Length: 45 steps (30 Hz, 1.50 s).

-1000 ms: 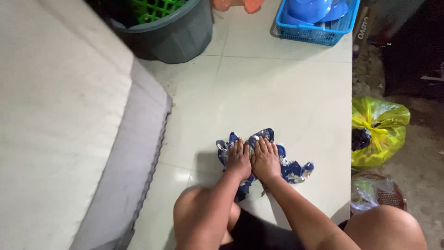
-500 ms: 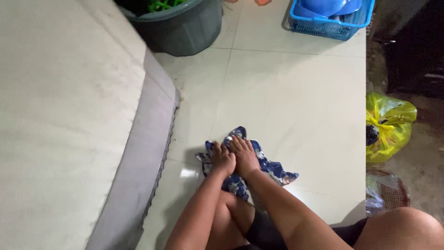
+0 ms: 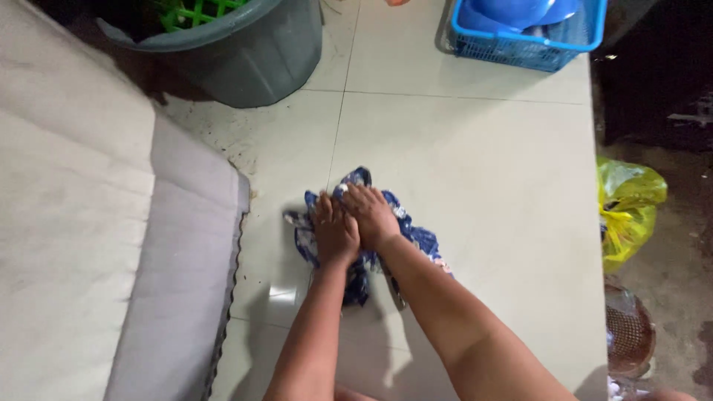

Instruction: The person sits on a tiled floor and repeatedly rubs a blue and white patterned cloth against the surface with both hands. The person moves the cloth back and forth over a small area near a mattress edge and a plastic basket.

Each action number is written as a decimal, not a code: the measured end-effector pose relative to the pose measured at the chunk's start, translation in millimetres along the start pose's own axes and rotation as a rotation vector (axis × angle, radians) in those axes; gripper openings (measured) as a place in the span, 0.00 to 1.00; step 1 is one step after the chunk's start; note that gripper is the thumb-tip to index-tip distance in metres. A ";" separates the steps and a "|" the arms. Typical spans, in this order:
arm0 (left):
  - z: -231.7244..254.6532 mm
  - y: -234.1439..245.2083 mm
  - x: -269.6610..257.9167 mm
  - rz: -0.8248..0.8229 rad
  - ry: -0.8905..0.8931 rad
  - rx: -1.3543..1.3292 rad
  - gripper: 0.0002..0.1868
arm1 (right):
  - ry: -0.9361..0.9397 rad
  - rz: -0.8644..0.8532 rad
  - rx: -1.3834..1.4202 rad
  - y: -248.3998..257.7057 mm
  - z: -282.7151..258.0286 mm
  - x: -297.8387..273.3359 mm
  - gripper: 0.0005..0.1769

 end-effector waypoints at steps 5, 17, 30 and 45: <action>4.8 -12.8 74.3 0.149 -0.150 0.084 0.27 | -0.085 -0.327 -0.127 -12.6 43.9 60.6 0.21; -15.5 -69.2 235.1 0.536 -0.293 0.265 0.23 | -0.096 -0.057 -0.103 -86.0 152.3 175.6 0.26; 8.8 -50.9 211.6 0.314 -0.336 0.101 0.22 | -0.238 0.225 -0.200 -48.6 143.4 146.7 0.21; 177.4 -16.6 -57.9 0.112 -0.279 0.021 0.26 | -0.239 0.119 -0.123 74.4 90.2 -140.2 0.29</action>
Point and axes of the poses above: each hand's wrist, its own x-axis towards the middle knuckle, its own y-axis out of the back of the hand, z = x × y, the point moved 5 cm from there along x, towards the middle knuckle, and after that the axes turned 8 degrees about -x, right-handed, at the moved point
